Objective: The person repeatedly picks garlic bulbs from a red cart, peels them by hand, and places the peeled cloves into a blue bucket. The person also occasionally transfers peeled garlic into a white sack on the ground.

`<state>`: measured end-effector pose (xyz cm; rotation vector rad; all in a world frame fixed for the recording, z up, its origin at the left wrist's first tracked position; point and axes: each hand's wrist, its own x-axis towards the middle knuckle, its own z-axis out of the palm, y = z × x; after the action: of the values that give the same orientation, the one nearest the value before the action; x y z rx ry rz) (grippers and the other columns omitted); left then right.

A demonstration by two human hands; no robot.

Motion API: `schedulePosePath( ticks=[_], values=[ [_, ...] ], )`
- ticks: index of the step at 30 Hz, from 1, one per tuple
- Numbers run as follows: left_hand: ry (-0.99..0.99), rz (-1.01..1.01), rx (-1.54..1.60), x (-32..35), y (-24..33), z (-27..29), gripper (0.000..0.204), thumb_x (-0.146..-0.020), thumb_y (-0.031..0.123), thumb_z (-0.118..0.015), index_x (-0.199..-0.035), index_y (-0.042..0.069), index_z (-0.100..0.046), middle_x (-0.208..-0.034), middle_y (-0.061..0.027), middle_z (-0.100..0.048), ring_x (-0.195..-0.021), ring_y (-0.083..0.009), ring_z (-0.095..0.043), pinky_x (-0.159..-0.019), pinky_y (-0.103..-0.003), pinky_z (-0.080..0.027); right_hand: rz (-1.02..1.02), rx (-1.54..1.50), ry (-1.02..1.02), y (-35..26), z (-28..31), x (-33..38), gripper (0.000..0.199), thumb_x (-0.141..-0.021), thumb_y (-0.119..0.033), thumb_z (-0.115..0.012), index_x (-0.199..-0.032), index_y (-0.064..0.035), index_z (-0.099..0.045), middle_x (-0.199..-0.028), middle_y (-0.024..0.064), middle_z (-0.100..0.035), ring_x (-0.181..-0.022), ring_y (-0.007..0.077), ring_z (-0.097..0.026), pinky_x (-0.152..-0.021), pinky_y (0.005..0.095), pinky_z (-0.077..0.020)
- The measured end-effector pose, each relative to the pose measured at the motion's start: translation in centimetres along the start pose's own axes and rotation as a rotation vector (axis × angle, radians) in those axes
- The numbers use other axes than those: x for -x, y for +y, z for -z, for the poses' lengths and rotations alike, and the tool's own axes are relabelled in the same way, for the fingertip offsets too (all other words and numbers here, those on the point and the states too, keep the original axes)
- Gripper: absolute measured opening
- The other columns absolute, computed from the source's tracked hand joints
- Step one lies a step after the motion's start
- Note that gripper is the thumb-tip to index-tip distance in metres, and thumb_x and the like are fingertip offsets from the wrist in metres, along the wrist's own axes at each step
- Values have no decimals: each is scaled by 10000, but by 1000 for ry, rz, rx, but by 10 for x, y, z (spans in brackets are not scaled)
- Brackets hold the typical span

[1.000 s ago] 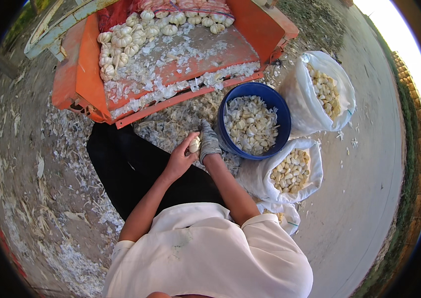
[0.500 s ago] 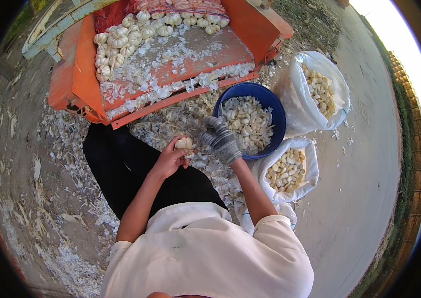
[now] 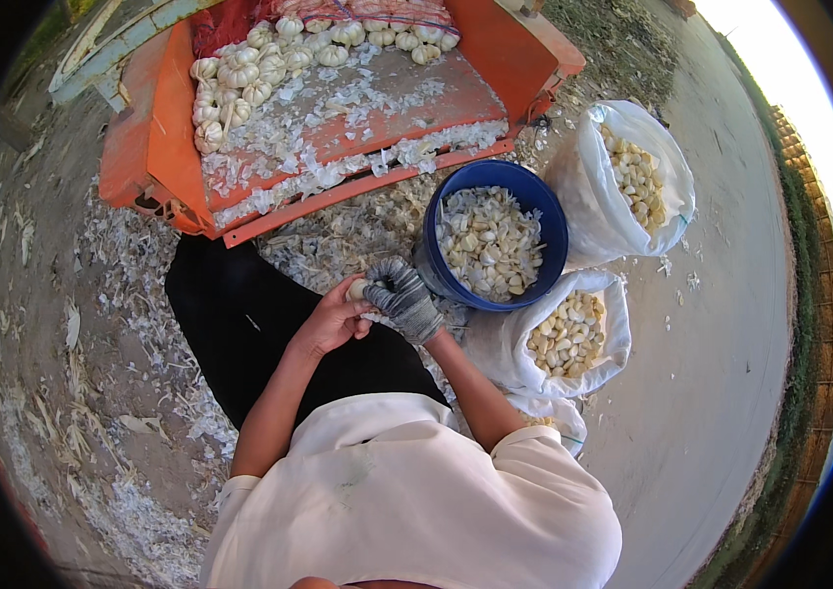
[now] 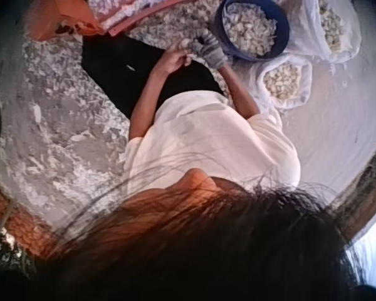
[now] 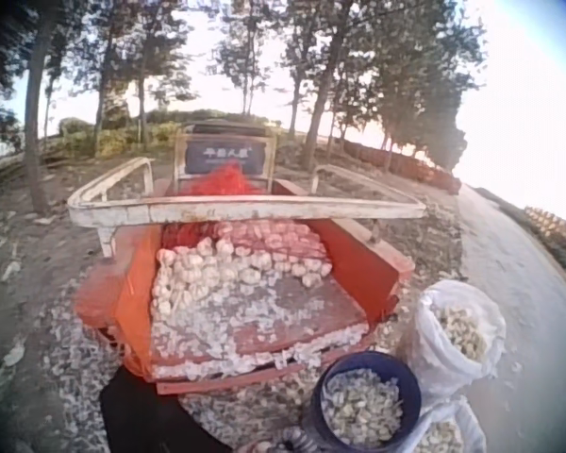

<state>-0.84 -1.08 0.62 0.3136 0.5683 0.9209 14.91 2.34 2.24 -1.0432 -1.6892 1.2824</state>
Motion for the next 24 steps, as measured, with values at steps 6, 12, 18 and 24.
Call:
schedulePosePath(
  ticks=[6,12,18,24],
  values=[
    [-74,-48,26,2,2,3,525,-819,45,-584,-1279,90,-335,-896,-123,-566,-582,-164,-544,-487,-283,-430,-264,-262,-4,-6,-1,5,152,-802,-51,-585,-941,-84,-535,-766,-35,-510,-654,36,-474,-537,179,-421],
    [-57,-113,-70,1,7,-8,444,-847,71,-556,-1255,91,-382,-913,-155,-598,-604,-126,-550,-516,-246,-454,-443,-531,294,42,1,24,182,-846,-132,-565,-1017,-71,-560,-783,4,-572,-678,74,-536,-552,203,-461],
    [119,-264,-648,-13,-8,-3,510,-875,12,-480,-1340,99,-289,-991,-66,-550,-723,-112,-547,-614,-250,-468,-535,-330,56,-9,29,10,176,-887,-236,-512,-947,-77,-554,-691,16,-563,-497,80,-504,-429,224,-425],
    [46,-224,-658,-8,-8,-12,551,-868,30,-514,-1358,64,-264,-930,-55,-529,-717,-100,-538,-620,-244,-467,-683,-706,336,-15,52,23,135,-851,-195,-556,-929,-88,-579,-761,20,-580,-665,132,-558,-574,269,-470]
  ],
)
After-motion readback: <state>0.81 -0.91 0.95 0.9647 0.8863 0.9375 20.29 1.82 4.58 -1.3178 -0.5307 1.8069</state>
